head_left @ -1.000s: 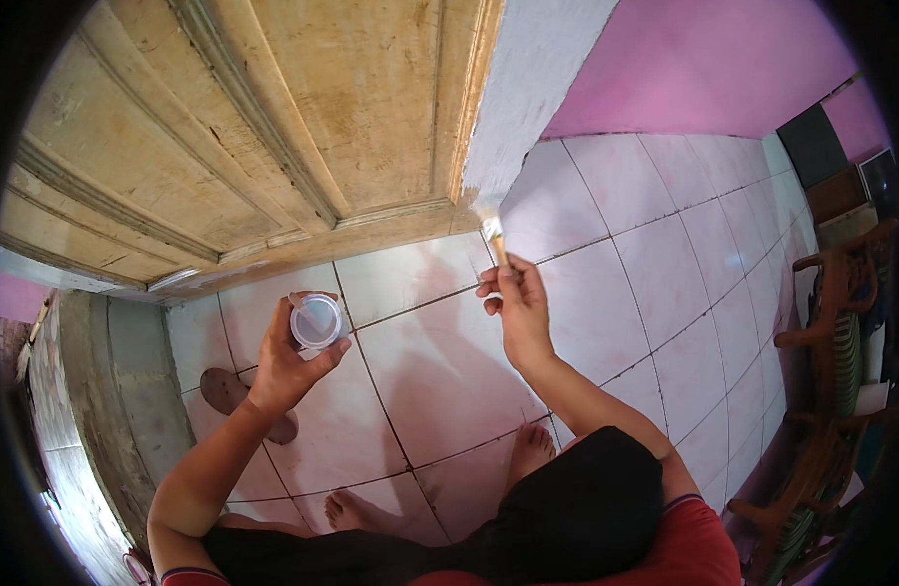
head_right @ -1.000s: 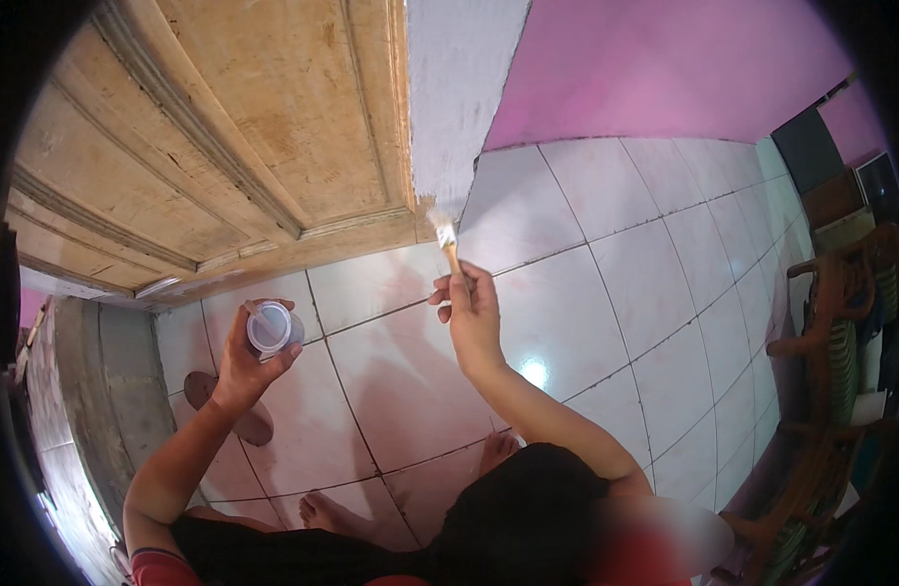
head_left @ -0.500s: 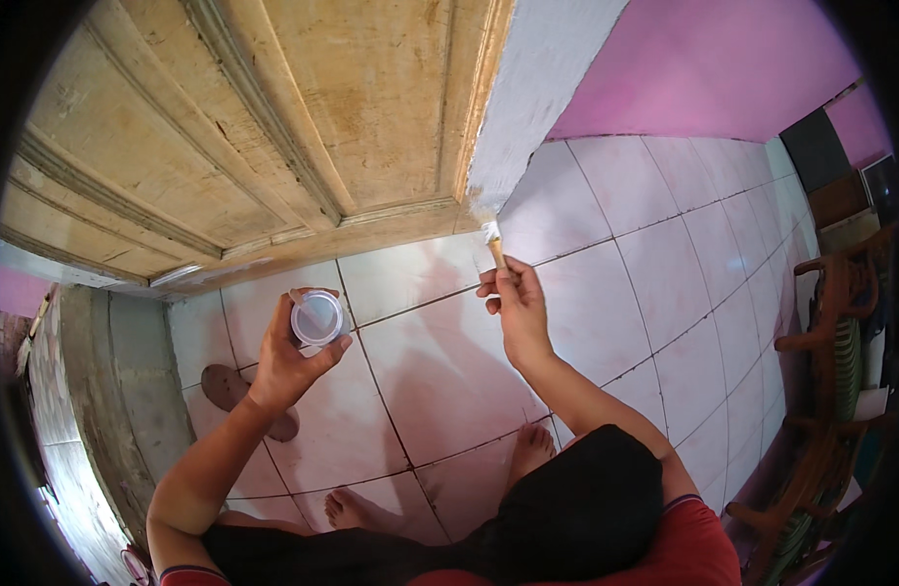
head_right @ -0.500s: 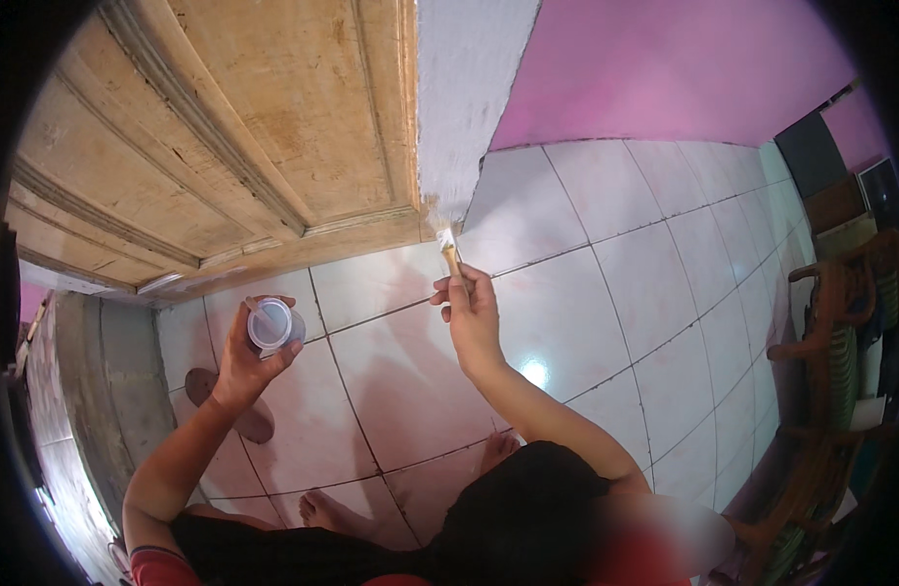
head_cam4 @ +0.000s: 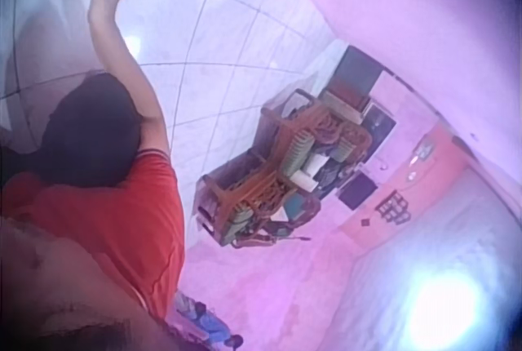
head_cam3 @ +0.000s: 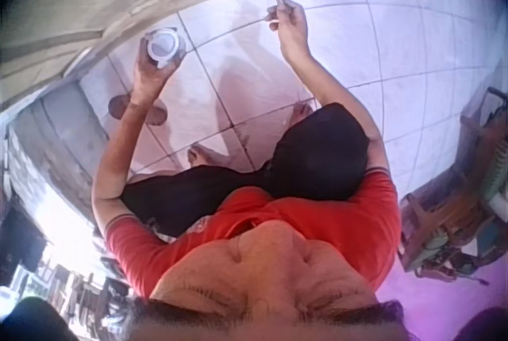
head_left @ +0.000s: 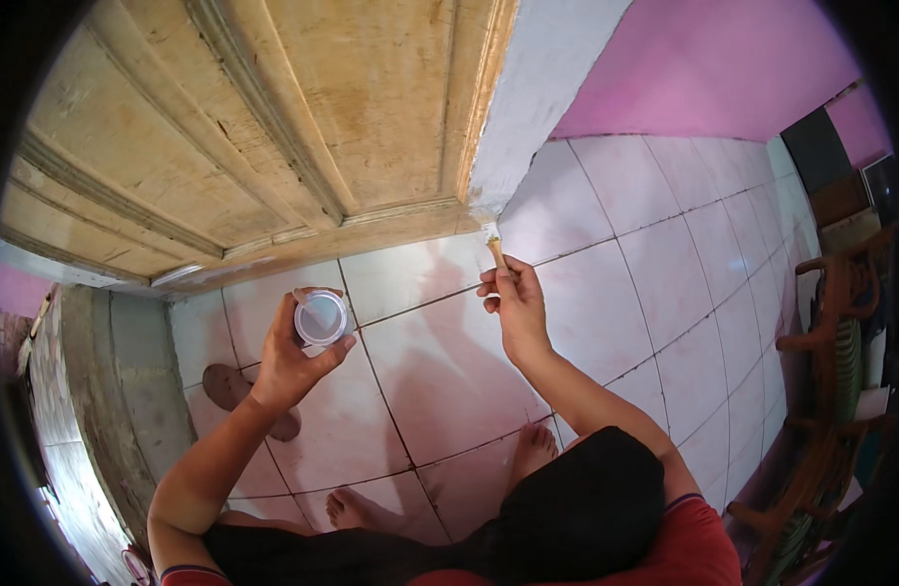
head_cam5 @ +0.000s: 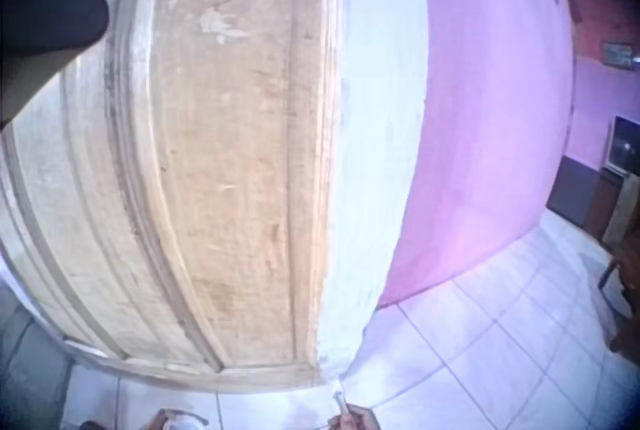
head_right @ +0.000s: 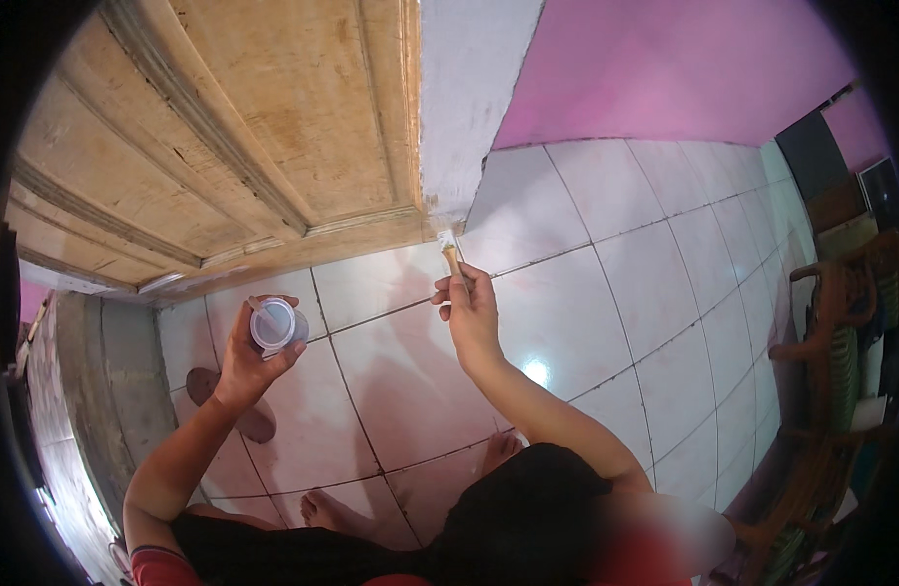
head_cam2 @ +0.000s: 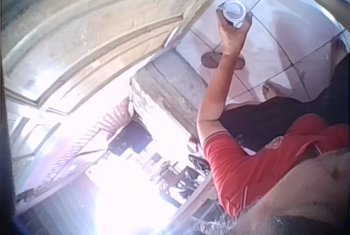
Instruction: The person is painting the edges and crevices of a wooden door frame using a small paintbrush and white paint.
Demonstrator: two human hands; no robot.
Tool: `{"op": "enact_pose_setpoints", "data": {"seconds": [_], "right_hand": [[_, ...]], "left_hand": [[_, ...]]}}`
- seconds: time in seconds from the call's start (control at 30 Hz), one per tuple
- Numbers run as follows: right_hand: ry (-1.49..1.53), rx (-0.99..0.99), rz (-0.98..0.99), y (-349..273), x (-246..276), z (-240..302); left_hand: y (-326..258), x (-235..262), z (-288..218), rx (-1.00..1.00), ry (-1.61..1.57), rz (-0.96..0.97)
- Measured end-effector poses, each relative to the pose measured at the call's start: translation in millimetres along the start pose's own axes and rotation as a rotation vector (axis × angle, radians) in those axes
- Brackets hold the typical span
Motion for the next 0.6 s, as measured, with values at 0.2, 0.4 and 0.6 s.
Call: {"op": "enact_pose_setpoints", "data": {"seconds": [0.2, 0.4, 0.6], "right_hand": [[0.026, 0.120, 0.075, 15.1, -21.7, 37.5], [0.046, 0.050, 0.004, -1.9, -1.8, 2.6], [-0.014, 0.083, 0.045, 19.4, -15.0, 15.7]], "left_hand": [[-1.6, -1.0, 0.8, -0.024, 0.049, -0.001], [-0.8, -0.9, -2.2, -0.005, -0.032, 0.007], [-1.8, -1.6, 0.5, -0.012, -0.018, 0.015]]}}
Point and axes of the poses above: each hand's wrist, its own y-axis towards the middle knuckle, its own x-axis out of the back of the hand, z = x × y, the point moved 9 cm from there along y, towards the middle knuckle, and after that the axes turned 13 degrees about x, right-handed, at the moved point
